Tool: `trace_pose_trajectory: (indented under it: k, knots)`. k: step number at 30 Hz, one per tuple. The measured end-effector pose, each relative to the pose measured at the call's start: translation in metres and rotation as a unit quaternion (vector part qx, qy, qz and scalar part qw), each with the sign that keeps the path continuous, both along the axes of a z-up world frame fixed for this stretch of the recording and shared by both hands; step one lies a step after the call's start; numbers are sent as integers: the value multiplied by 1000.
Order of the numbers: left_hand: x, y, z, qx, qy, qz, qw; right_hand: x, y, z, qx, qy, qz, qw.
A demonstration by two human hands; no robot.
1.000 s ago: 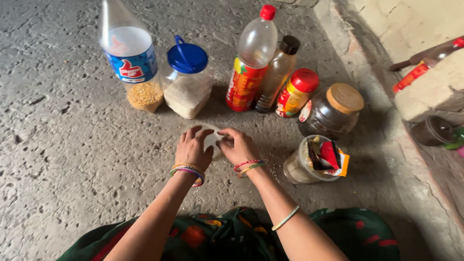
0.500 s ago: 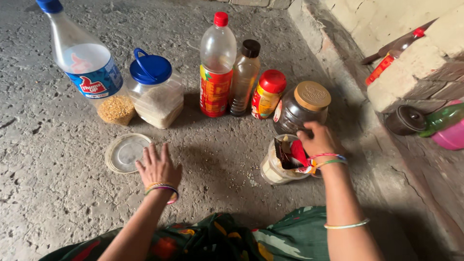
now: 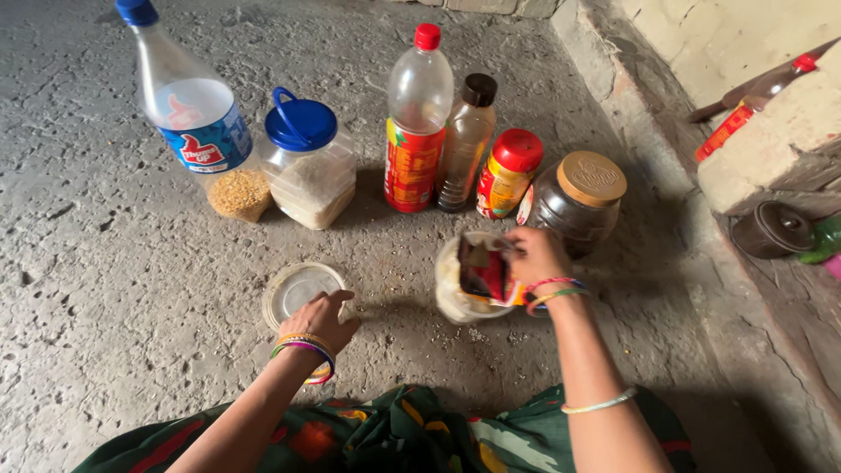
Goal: The person sits on the floor and sorts various food items and packets from a small plastic container into a larger container. They then open a jar of rice and pour some into the lid.
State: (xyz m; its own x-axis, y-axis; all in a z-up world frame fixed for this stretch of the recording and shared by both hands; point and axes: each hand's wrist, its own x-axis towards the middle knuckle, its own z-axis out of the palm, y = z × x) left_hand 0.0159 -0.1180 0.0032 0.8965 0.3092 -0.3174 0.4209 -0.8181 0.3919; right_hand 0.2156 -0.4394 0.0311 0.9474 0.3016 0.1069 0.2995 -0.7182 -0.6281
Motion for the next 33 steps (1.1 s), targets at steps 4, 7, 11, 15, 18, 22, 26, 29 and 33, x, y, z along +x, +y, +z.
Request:
trace_pose_trajectory:
  k: [4, 7, 11, 15, 18, 22, 26, 29, 33]
  knots:
    - [-11, 8, 1, -35, -56, 15, 998, -7, 55, 2, 13, -31, 64, 997]
    - [-8, 9, 3, -75, -154, 10, 985, -20, 84, 13, -41, 17, 14, 999]
    - [7, -1, 13, -196, -227, 24, 954, -39, 104, 41, -33, 9, 54, 998]
    - [14, -11, 21, -189, -333, -15, 924, -55, 120, 63, -64, -99, 211, 970]
    - [15, -13, 25, -200, -385, -22, 901, -63, 135, 72, -99, -115, 261, 953]
    - [16, -10, 28, -230, -381, -13, 896, -70, 150, 87, -103, -38, 253, 961]
    - [25, -5, 25, -360, -319, 25, 876, -75, 172, 98, -90, -27, 247, 964]
    - [31, -3, 17, -442, -309, 68, 840, -79, 184, 102, -93, -39, 233, 967]
    - [38, -7, 9, -499, -300, 97, 807, -80, 182, 97, -96, -51, 126, 986]
